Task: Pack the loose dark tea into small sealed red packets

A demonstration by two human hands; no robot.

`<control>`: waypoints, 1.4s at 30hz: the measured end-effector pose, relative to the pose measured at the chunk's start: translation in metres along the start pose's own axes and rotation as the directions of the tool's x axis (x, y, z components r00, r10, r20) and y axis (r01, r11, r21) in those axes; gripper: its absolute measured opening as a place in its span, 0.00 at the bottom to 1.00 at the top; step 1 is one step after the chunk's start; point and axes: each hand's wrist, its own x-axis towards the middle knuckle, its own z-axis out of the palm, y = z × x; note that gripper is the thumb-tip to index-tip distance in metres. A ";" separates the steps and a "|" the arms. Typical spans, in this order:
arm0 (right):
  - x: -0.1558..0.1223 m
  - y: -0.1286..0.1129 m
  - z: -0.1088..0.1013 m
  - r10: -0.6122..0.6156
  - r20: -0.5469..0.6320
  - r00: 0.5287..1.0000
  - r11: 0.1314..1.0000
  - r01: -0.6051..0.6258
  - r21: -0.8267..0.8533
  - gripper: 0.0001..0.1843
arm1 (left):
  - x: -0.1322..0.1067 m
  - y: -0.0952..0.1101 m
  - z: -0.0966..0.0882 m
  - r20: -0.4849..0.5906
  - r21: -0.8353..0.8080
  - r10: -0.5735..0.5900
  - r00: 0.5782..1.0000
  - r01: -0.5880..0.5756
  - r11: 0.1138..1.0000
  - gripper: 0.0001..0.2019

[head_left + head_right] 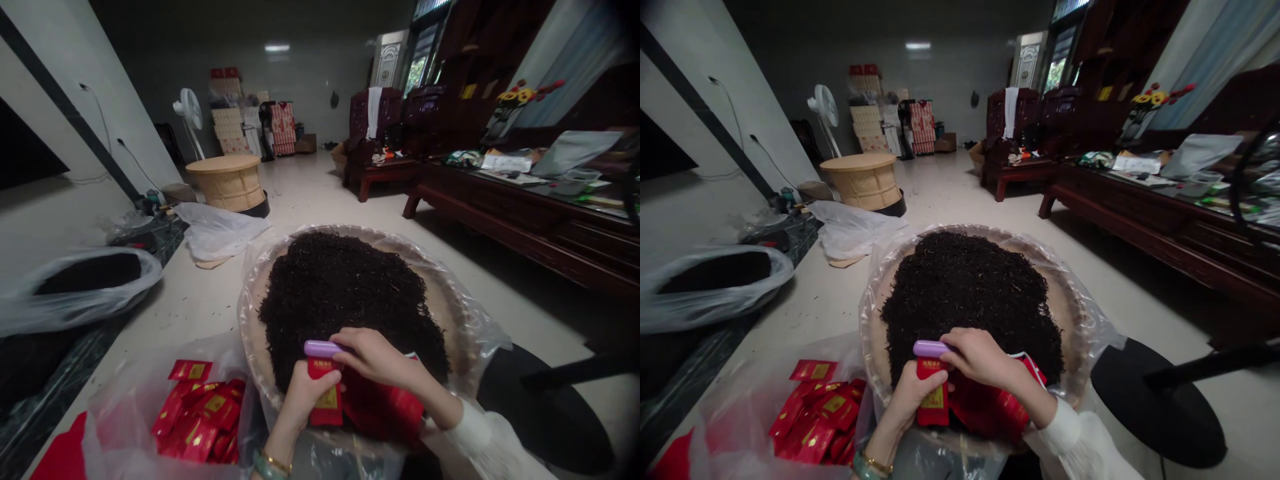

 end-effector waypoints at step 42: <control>0.000 -0.004 0.018 0.108 -0.076 0.991 0.993 -0.104 0.060 0.14 | -0.003 0.020 0.011 -0.119 -0.207 0.135 0.984 -0.157 0.966 0.24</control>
